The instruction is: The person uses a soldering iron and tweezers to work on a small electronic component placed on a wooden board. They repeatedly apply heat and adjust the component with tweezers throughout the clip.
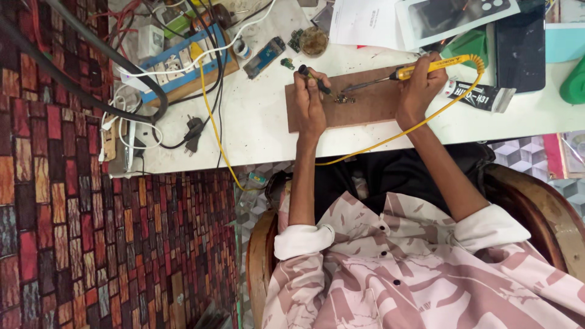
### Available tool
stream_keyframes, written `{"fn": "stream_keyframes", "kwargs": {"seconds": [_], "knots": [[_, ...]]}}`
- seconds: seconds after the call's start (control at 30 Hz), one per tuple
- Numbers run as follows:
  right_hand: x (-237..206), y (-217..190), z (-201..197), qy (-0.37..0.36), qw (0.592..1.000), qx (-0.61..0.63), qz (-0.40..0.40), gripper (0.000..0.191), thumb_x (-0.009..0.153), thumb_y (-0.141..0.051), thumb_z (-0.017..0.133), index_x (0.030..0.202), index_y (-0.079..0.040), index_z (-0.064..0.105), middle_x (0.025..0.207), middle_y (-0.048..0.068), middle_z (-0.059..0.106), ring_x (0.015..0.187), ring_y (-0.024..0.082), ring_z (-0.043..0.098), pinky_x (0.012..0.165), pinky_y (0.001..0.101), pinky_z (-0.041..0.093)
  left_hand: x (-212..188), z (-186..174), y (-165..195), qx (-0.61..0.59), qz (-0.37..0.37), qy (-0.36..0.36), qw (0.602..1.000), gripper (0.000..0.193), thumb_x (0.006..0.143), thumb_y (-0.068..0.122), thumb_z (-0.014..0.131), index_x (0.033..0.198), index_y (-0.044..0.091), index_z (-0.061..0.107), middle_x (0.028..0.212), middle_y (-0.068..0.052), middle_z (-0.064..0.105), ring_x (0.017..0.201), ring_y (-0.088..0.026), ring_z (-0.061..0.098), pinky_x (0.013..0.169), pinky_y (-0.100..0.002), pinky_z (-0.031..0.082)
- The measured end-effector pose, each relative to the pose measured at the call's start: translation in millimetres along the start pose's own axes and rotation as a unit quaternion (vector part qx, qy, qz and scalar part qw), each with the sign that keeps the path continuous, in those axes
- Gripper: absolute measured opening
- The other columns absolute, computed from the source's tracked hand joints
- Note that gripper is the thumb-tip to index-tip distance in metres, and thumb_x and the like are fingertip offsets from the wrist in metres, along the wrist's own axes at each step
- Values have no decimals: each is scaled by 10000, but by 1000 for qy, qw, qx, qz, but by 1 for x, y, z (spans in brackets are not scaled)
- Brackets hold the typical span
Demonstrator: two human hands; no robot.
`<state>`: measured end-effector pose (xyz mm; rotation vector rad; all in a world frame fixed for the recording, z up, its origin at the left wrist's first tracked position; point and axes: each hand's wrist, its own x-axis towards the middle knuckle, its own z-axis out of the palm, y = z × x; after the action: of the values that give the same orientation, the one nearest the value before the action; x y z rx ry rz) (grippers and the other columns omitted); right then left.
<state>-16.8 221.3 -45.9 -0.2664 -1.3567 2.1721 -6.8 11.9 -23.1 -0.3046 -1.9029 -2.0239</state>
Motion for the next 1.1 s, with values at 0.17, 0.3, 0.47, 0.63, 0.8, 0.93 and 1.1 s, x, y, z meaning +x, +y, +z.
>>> {"fn": "stream_keyframes", "kwargs": {"seconds": [0.17, 0.3, 0.47, 0.63, 0.8, 0.93, 1.1], "knots": [[1, 1, -1, -2, 999, -22, -27, 302, 1101, -111, 499, 804, -103, 441, 690, 14, 547, 535, 76, 453, 468, 258, 358, 0, 1, -3, 6, 23, 6, 1000, 355, 1160, 411, 385, 1095, 80, 495, 890, -30, 599, 792, -98, 523, 742, -278, 445], [2, 3, -2, 0, 999, -35, -30, 311, 1102, -123, 502, 797, -103, 443, 680, 16, 552, 523, 74, 448, 464, 258, 357, 0, 1, -3, 16, 4, 7, 1000, 355, 1144, 398, 394, 1102, 62, 503, 871, -42, 622, 742, -92, 497, 700, -269, 423], [2, 3, -2, -9, 999, -29, -42, 294, 1104, -113, 512, 817, -95, 447, 695, 7, 516, 559, 71, 451, 493, 264, 361, 1, 2, 0, 7, 17, 1, 1000, 341, 1154, 378, 388, 1103, 62, 506, 878, -32, 624, 761, -88, 536, 687, -263, 440], [0, -1, -2, -21, 998, -39, -34, 291, 1098, -121, 508, 814, -99, 446, 700, 5, 528, 555, 63, 436, 490, 253, 345, 2, 1, 1, 35, 12, -15, 999, 326, 1149, 358, 385, 1079, 62, 504, 866, -27, 629, 680, -73, 474, 635, -259, 410], [-2, -3, -2, -20, 997, -62, -37, 293, 1095, -138, 508, 809, -98, 460, 690, 2, 537, 553, 63, 465, 488, 248, 370, 3, 3, 0, 28, 29, -26, 999, 319, 1167, 341, 375, 1074, 64, 502, 872, -26, 633, 695, -82, 480, 648, -268, 412], [-1, -1, -3, -16, 996, -67, -49, 285, 1110, -145, 502, 831, -84, 492, 705, -5, 529, 587, 58, 472, 520, 249, 379, 1, 3, 1, 39, 19, -22, 999, 318, 1152, 334, 381, 1065, 58, 512, 862, -30, 646, 660, -78, 468, 619, -263, 403], [1, 2, -2, -19, 995, -83, -57, 315, 1116, -137, 495, 808, -89, 453, 699, -19, 497, 589, 49, 416, 526, 256, 338, 2, 4, 3, 40, 46, -20, 998, 328, 1170, 340, 385, 1070, 59, 521, 869, -30, 641, 727, -104, 531, 677, -285, 447]]}}
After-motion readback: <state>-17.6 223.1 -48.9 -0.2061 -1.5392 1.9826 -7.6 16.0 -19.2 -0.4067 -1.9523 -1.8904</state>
